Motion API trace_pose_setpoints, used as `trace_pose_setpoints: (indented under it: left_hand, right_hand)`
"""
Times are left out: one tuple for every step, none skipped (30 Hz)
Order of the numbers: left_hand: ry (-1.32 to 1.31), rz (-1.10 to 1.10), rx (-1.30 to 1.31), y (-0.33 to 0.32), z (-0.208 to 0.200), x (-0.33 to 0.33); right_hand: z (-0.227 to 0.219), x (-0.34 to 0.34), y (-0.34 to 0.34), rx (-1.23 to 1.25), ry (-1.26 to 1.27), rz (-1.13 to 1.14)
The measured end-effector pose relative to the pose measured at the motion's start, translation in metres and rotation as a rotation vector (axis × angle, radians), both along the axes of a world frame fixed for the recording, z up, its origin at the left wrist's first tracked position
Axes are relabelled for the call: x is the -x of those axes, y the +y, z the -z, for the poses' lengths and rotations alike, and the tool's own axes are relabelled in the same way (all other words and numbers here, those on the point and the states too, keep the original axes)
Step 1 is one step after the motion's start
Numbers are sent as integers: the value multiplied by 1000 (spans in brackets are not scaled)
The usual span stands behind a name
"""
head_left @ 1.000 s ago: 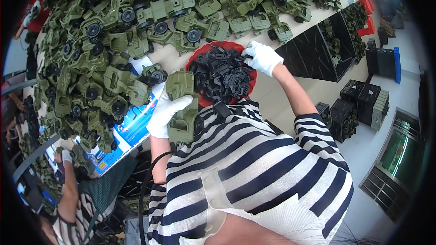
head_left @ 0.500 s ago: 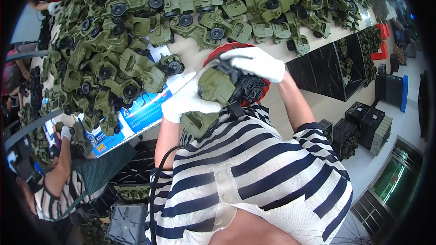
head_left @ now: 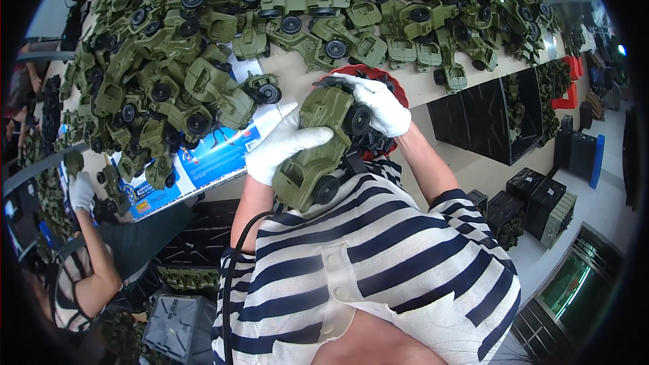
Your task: The person assembles small green toy tanks by hand. They pick up green tank bodies and black treads from piles on a table, attach the treads to the bodies, and place the completed units into a black bin. The person also moves a red bowl of parts and handles a plastic bag during the process.
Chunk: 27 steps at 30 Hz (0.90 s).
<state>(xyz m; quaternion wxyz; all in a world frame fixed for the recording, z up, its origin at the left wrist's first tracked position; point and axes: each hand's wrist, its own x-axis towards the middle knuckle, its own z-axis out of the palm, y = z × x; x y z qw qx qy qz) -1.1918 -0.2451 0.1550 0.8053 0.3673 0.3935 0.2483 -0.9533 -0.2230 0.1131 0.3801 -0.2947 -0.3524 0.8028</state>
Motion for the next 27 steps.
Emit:
trace_pose_setpoints:
  left_hand:
    - [-26, -20, -7, 0, 1, -2]
    - [-53, -39, -14, 0, 1, -5]
    - [-73, -53, 7, 0, 0, -6]
    - [-92, -70, 28, -1, -2, -8]
    - [-111, -86, 49, -1, -4, -8]
    - [-127, -111, 48, -2, -7, -9]
    - [-144, -131, 50, -2, -11, -9]
    - [-161, -152, 51, -3, -12, -9]
    - [-134, -134, 49, -3, -11, -8]
    - [-106, -118, 43, -2, -7, -7]
    - [-77, -101, 38, -2, -6, -6]
    - [-87, -107, 54, -2, -6, -6]
    - [-98, -113, 71, -3, -8, -7]
    - [-110, -119, 89, -3, -9, -7]
    - [-106, -103, 90, -4, -8, -6]
    - [-102, -87, 89, -4, -7, -4]
    - [-98, -70, 88, -5, -6, -3]
    - [-101, -70, 88, -5, -6, -3]
    - [-103, -69, 87, -6, -5, -2]
    - [-105, -68, 87, -6, -4, -2]
    - [-90, -67, 86, -6, -6, -2]
    - [-76, -66, 85, -5, -9, -3]
    - [-61, -65, 84, -4, -10, -4]
    - [-62, -82, 54, -6, -6, -4]
    - [-63, -98, 23, -7, -1, -5]
    - [-64, -115, -8, -7, 2, -5]
    - [-82, -142, 2, -8, 2, -6]
  right_hand:
    - [1, 1, 0, 34, 12, 29]
    - [3, 2, -1, 68, 24, 58]
    - [3, 3, -1, 103, 35, 88]
    - [4, 3, 0, 71, -19, 111]
    - [4, 2, 1, 40, -74, 136]
    - [4, 1, 1, 8, -129, 160]
    - [3, -1, 2, 0, -161, 149]
    - [1, -3, 4, -7, -192, 138]
    - [-2, -2, 3, -36, -140, 122]
    - [-5, -1, 3, -65, -84, 104]
    - [-4, 0, 3, -55, -81, 87]
    - [-2, 1, 3, -46, -79, 70]
    - [0, 1, 2, -35, -78, 53]
    - [1, 0, 2, -19, -71, 48]
    - [3, -1, 1, -2, -63, 43]
    - [4, -2, 1, 14, -55, 40]
    - [3, -2, 1, 7, -67, 39]
    - [1, -1, 1, 1, -79, 39]
    - [0, -1, 1, -5, -91, 39]
    - [-1, -1, 1, -19, -101, 33]
    - [-1, -2, 1, -33, -111, 27]
    - [-2, -3, 1, -48, -122, 22]
    - [-1, -4, 1, -73, -133, 14]
    - [1, -4, 1, -99, -145, 7]
    - [2, -5, 2, -126, -155, 0]
    - [3, -7, 4, -165, -202, -18]
    - [4, -10, 7, -204, -248, -36]
